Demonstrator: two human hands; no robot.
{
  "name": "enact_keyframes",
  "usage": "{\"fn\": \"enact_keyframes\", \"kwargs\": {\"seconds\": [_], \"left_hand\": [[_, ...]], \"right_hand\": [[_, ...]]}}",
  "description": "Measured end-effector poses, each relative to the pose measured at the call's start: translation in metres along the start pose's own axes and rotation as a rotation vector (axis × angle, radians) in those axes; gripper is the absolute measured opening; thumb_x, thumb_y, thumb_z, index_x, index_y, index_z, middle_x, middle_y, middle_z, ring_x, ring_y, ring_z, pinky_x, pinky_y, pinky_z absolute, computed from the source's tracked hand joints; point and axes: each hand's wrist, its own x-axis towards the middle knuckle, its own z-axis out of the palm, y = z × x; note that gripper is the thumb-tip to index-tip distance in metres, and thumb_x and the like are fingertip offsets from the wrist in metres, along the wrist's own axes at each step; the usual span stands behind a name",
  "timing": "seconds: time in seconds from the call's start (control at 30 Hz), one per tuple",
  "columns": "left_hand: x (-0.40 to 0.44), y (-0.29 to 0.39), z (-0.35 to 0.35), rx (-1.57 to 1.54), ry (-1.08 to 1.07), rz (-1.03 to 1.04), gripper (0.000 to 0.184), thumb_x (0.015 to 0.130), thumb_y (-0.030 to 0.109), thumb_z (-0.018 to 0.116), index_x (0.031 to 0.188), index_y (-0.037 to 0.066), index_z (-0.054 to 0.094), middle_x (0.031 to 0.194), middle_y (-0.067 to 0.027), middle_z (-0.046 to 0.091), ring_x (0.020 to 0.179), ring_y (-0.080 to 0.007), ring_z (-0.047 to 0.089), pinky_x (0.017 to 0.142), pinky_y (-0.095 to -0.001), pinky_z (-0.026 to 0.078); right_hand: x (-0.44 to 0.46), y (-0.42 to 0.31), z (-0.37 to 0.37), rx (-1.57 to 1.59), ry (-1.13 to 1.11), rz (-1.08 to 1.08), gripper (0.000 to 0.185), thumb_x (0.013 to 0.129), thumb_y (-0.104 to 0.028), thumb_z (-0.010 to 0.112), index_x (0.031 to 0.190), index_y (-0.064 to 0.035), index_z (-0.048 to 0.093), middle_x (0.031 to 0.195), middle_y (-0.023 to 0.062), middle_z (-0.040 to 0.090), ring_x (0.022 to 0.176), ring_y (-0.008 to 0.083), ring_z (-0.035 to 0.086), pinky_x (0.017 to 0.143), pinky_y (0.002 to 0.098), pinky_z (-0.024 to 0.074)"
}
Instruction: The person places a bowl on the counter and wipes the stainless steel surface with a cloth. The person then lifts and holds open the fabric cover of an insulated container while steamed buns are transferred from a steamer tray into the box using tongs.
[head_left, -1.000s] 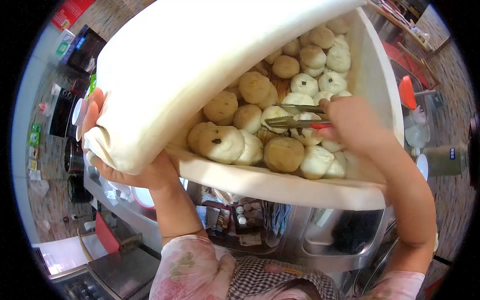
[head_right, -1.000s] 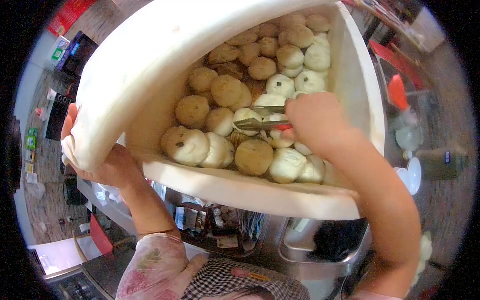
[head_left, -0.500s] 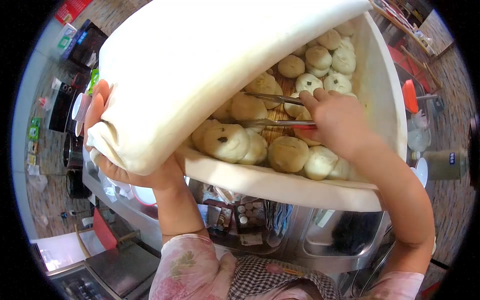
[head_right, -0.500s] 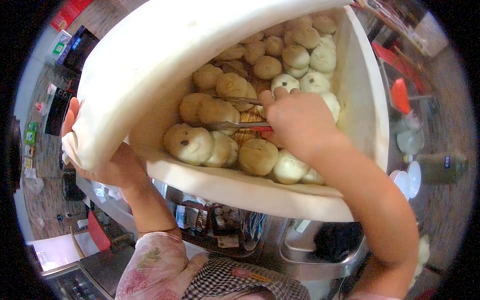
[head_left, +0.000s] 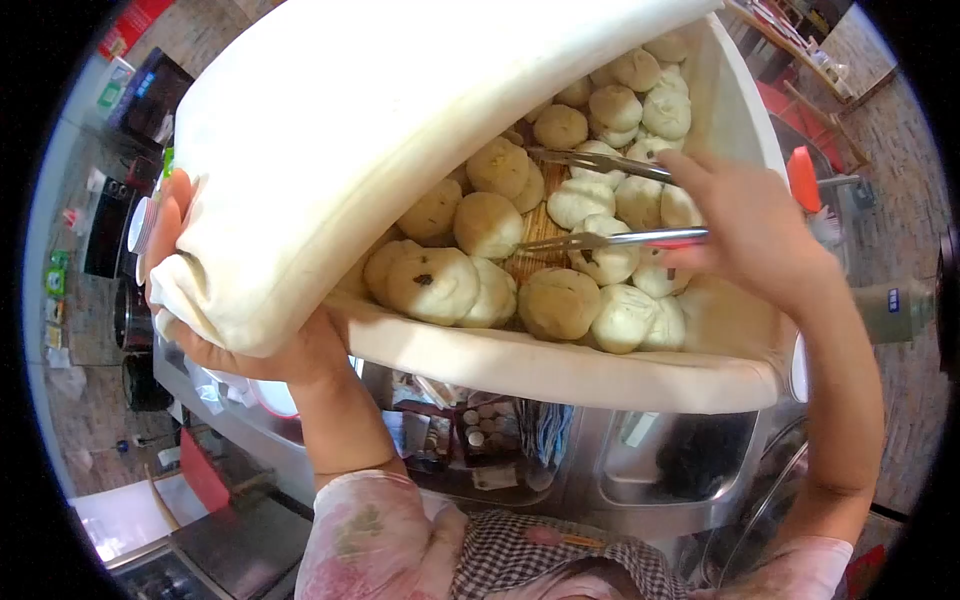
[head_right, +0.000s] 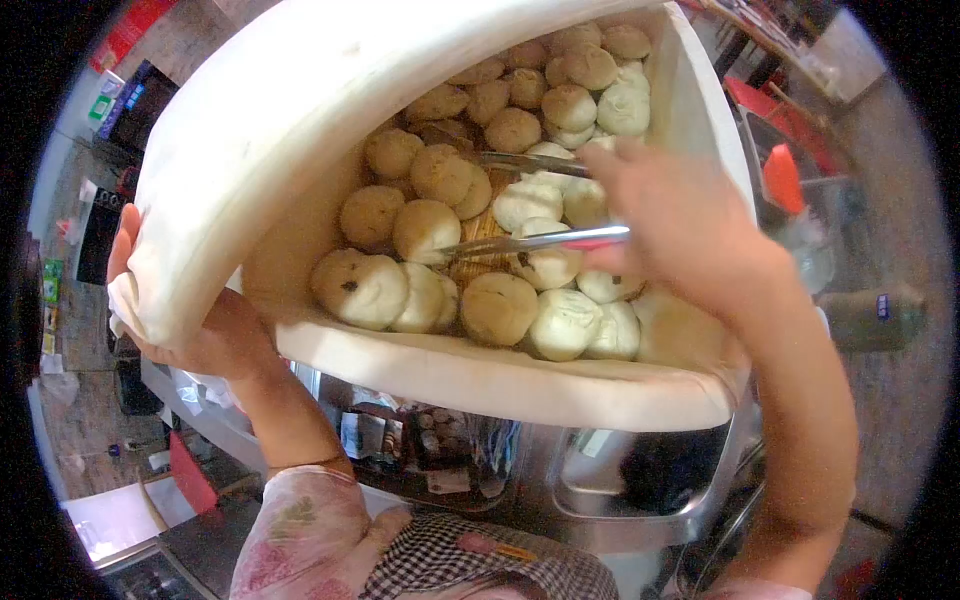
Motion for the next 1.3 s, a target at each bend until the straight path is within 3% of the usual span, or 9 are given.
{"fn": "enact_keyframes", "kwargs": {"seconds": [0.17,0.37,0.6,0.73,0.97,1.1,1.17,1.23,1.3], "left_hand": [[0.001,-0.003,0.002,-0.026,0.030,-0.005,0.058,0.084,0.041,0.061,0.115,-0.006,0.050,0.115,-0.0192,0.057,0.103,-0.0258,0.057,0.090,-0.0387,0.047],[-0.001,-0.003,-0.001,-0.066,-0.007,-0.029,0.054,0.086,0.037,0.059,0.118,-0.006,0.048,0.120,-0.0204,0.053,0.107,-0.0277,0.055,0.092,-0.0404,0.046],[-0.002,0.002,0.003,0.008,0.000,-0.034,0.053,0.086,0.035,0.058,0.118,-0.006,0.048,0.120,-0.0199,0.053,0.107,-0.0280,0.055,0.093,-0.0404,0.046],[-0.001,0.000,-0.003,0.030,-0.015,-0.069,0.055,0.083,0.034,0.062,0.118,-0.005,0.048,0.120,-0.0200,0.053,0.108,-0.0281,0.055,0.093,-0.0405,0.046],[-0.001,-0.006,-0.006,-0.092,0.000,-0.084,0.055,0.083,0.035,0.062,0.118,-0.004,0.048,0.121,-0.0192,0.053,0.107,-0.0278,0.055,0.093,-0.0405,0.046],[0.001,0.000,0.001,0.172,-0.014,0.044,0.047,0.086,0.038,0.057,0.109,-0.003,0.056,0.113,-0.0166,0.059,0.100,-0.0263,0.059,0.088,-0.0380,0.049],[0.006,-0.002,-0.004,0.328,-0.049,0.144,0.044,0.087,0.037,0.056,0.106,-0.002,0.058,0.110,-0.0158,0.060,0.096,-0.0261,0.060,0.085,-0.0372,0.049],[0.010,-0.008,-0.018,0.396,-0.101,0.193,0.041,0.088,0.036,0.055,0.104,-0.002,0.058,0.107,-0.0159,0.061,0.093,-0.0265,0.060,0.082,-0.0372,0.049],[0.010,-0.023,-0.026,0.414,-0.122,0.224,0.038,0.089,0.034,0.054,0.103,-0.001,0.059,0.104,-0.0160,0.061,0.090,-0.0269,0.060,0.080,-0.0372,0.049]], "right_hand": [[-0.024,0.007,-0.017,-0.206,-0.265,0.069,0.051,0.064,-0.028,0.076,0.102,-0.0039,0.051,0.088,0.0110,0.058,0.086,0.0307,0.060,0.073,0.0397,0.0484],[-0.027,0.014,-0.021,-0.115,-0.299,0.074,0.041,0.066,-0.024,0.074,0.098,-0.0046,0.057,0.086,0.0135,0.060,0.084,0.0306,0.061,0.072,0.0395,0.0485],[-0.008,-0.002,0.005,-0.005,-0.316,0.158,0.039,0.071,-0.032,0.070,0.096,-0.0045,0.059,0.088,0.0154,0.062,0.083,0.0298,0.062,0.071,0.0396,0.0491],[-0.004,-0.012,0.054,-0.095,-0.223,0.081,0.046,0.070,-0.033,0.071,0.101,-0.0027,0.056,0.090,0.0122,0.061,0.085,0.0288,0.062,0.071,0.0384,0.0499],[-0.015,-0.010,0.008,-0.091,-0.214,0.143,0.048,0.066,-0.031,0.074,0.101,-0.0034,0.055,0.088,0.0127,0.059,0.084,0.0298,0.061,0.073,0.0384,0.0496],[-0.037,0.005,-0.031,-0.042,-0.092,0.317,0.049,0.064,-0.022,0.077,0.104,-0.0036,0.057,0.094,0.0160,0.060,0.090,0.0327,0.060,0.077,0.0378,0.0491],[-0.068,0.019,-0.042,0.148,0.128,0.425,0.056,0.063,-0.016,0.077,0.112,-0.0026,0.056,0.105,0.0194,0.060,0.097,0.0323,0.060,0.082,0.0346,0.0480],[-0.110,0.026,-0.052,0.412,0.272,0.517,0.060,0.065,-0.012,0.075,0.120,-0.0012,0.052,0.109,0.0192,0.060,0.095,0.0261,0.062,0.082,0.0322,0.0468],[-0.157,0.032,-0.046,0.338,0.320,0.547,0.063,0.066,-0.005,0.075,0.123,-0.0011,0.049,0.102,0.0082,0.060,0.086,0.0142,0.057,0.076,0.0274,0.0466]]}}
